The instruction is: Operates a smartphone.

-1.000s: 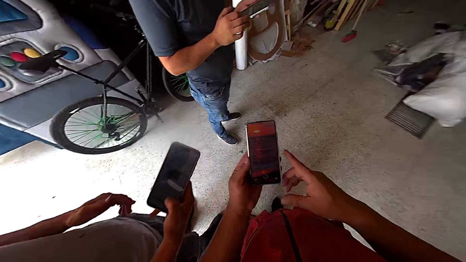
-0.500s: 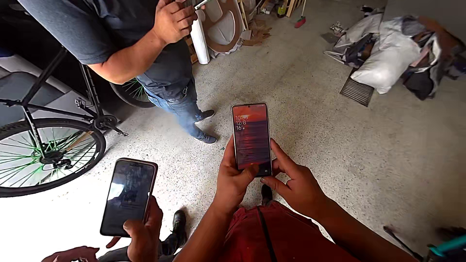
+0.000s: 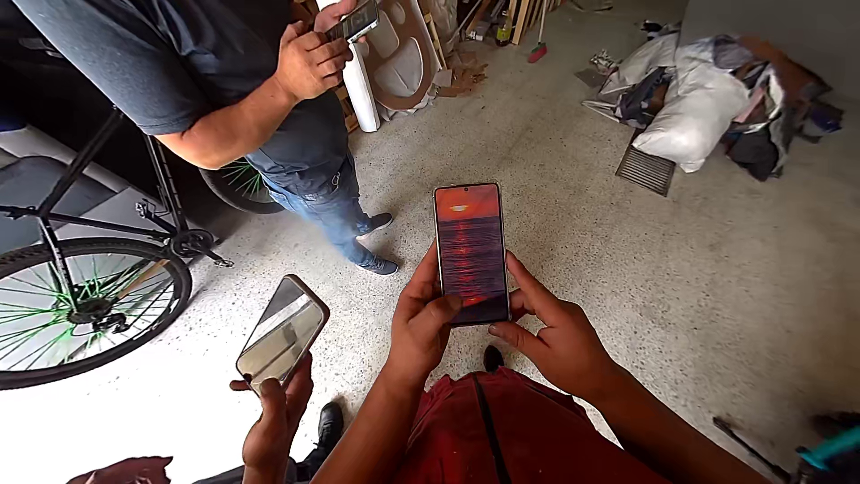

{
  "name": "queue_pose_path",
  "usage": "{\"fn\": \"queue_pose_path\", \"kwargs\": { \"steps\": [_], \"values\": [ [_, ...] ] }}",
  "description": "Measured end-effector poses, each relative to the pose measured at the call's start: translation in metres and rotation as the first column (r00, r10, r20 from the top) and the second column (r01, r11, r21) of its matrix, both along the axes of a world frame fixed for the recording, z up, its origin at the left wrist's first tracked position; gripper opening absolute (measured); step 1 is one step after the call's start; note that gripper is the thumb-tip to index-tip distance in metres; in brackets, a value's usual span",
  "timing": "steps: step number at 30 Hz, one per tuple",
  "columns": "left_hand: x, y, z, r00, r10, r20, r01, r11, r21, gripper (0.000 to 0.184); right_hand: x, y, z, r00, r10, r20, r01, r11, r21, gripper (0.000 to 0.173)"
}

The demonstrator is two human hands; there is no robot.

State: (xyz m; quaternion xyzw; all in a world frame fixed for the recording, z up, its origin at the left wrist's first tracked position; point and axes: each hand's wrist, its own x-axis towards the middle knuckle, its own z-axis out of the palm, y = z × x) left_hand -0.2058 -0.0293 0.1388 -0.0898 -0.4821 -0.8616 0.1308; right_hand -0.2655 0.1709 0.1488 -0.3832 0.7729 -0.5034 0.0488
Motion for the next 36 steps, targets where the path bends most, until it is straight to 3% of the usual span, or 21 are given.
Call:
{"fn": "queue_pose_path", "kwargs": {
  "steps": [14,17,19,22,25,27,31,36],
  "values": [
    [0.01,-0.006,0.012,0.976,0.217,0.003,-0.211,0.954,-0.214,0.061,0.009,0.007,-0.004,1.0,0.011,-0.021,-0.011,1.0,0.021,0.085],
    [0.012,-0.008,0.014,0.98,0.201,-0.005,-0.196,0.947,-0.255,0.064,0.013,0.009,-0.005,1.0,0.004,-0.007,-0.004,1.0,0.016,0.085],
    [0.015,-0.01,0.013,0.995,0.096,-0.028,-0.1,0.96,-0.263,0.073,0.015,0.011,-0.002,1.0,0.001,0.018,-0.001,1.0,0.001,0.085],
    [0.018,-0.014,0.01,0.991,-0.124,-0.05,0.099,0.931,-0.352,0.109,0.017,0.016,0.001,0.999,-0.006,0.033,0.006,1.0,-0.017,0.085],
    [0.017,-0.01,0.009,0.994,-0.107,-0.032,0.078,0.87,-0.487,0.127,0.017,0.02,0.003,0.999,-0.013,0.031,0.013,1.0,-0.017,0.086],
    [0.016,-0.005,0.011,0.999,-0.012,-0.03,-0.006,0.843,-0.538,0.118,0.017,0.022,0.003,1.0,-0.015,0.024,0.015,1.0,-0.02,0.085],
    [0.016,0.012,0.015,0.967,0.254,-0.029,-0.239,0.856,-0.458,0.08,0.015,0.024,0.002,1.0,-0.007,0.012,0.008,1.0,-0.013,0.085],
    [0.014,0.017,0.013,0.966,0.258,-0.028,-0.243,0.864,-0.44,0.076,0.014,0.028,-0.001,1.0,-0.015,0.018,0.015,1.0,0.001,0.086]
  ]
}}
